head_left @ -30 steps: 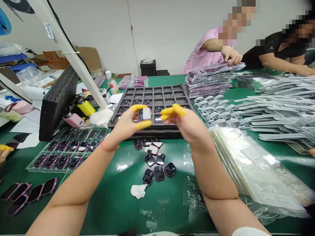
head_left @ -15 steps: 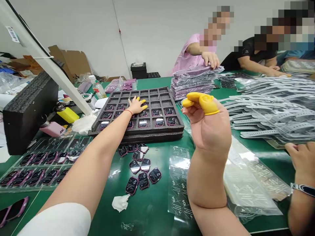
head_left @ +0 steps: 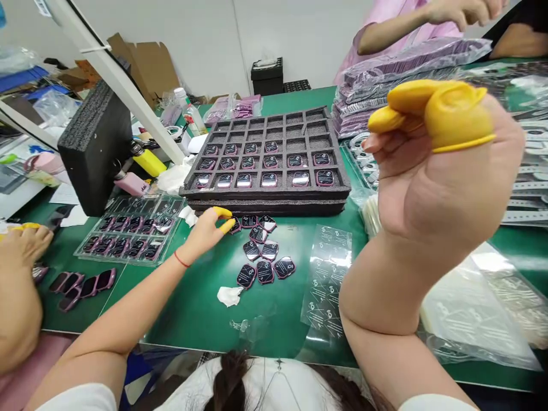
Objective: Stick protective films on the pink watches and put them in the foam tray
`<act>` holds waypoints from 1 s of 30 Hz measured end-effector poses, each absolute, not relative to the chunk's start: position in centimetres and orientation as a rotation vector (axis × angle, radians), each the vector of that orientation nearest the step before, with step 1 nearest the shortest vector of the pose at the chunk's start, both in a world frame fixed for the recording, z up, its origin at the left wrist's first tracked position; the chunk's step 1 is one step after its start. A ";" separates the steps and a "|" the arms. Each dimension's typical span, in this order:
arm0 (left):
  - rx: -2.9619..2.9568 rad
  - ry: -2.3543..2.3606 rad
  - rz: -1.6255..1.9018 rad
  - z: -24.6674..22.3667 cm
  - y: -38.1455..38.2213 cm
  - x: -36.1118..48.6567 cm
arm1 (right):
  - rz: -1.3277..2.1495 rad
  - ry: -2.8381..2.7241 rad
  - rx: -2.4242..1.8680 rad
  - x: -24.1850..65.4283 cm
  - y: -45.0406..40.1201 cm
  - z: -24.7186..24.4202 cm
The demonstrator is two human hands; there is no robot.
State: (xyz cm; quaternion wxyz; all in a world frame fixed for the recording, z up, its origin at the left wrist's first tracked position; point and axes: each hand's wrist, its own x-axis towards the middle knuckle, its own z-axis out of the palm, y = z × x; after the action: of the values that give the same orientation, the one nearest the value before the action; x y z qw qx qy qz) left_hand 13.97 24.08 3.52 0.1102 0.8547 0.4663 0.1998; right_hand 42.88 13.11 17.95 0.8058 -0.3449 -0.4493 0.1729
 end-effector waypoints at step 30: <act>2.337 0.957 1.104 12.5 18.0 14.2 | 1.755 -1.278 -0.848 32.6 16.6 13.8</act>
State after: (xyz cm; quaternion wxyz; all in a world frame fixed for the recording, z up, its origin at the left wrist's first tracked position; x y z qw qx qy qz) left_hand 14.22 18.03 12.53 0.1913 0.8323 0.3409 0.3931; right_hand 32.56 16.55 13.83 0.3947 -0.3342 -0.5038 0.6919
